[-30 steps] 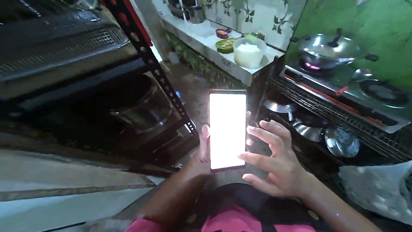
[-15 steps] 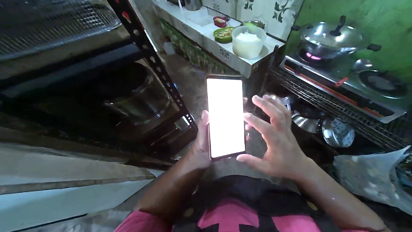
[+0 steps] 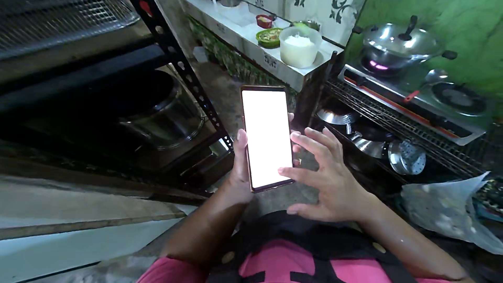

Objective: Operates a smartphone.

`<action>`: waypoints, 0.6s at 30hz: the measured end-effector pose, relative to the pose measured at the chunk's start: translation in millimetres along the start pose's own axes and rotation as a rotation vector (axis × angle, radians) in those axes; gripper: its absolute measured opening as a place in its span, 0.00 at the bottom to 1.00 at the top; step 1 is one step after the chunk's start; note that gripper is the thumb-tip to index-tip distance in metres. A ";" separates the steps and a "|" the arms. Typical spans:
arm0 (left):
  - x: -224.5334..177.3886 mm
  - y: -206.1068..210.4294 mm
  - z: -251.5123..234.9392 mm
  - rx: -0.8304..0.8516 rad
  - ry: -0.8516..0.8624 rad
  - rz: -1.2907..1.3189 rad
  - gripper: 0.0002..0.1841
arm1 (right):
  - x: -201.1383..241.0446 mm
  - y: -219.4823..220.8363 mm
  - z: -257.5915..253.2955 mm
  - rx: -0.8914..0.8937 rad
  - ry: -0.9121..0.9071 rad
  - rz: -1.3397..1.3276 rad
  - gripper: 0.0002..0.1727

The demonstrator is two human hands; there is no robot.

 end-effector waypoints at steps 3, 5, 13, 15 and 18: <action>0.1 3.0 -0.7 0.019 -0.011 0.046 0.49 | -4.5 -1.5 -3.1 -0.014 0.031 0.010 0.32; 2.1 1.8 1.6 0.026 0.002 0.037 0.45 | -4.3 -3.3 -7.7 -0.005 0.043 0.015 0.35; 5.4 -6.0 -9.6 0.133 -0.054 0.197 0.56 | -13.7 -19.3 -5.4 -0.125 0.100 -0.185 0.36; 4.8 -6.7 -10.5 0.139 -0.054 0.218 0.56 | -15.3 -20.4 -3.5 -0.142 0.110 -0.178 0.37; 4.3 -6.9 -10.4 0.127 -0.056 0.224 0.56 | -16.5 -19.2 -0.8 -0.146 0.121 -0.182 0.37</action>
Point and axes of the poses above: each hand's wrist, its own z-axis away from the middle knuckle, its own y-axis out of the palm, x = y × z, the point moved 1 cm from there along -z, towards the middle knuckle
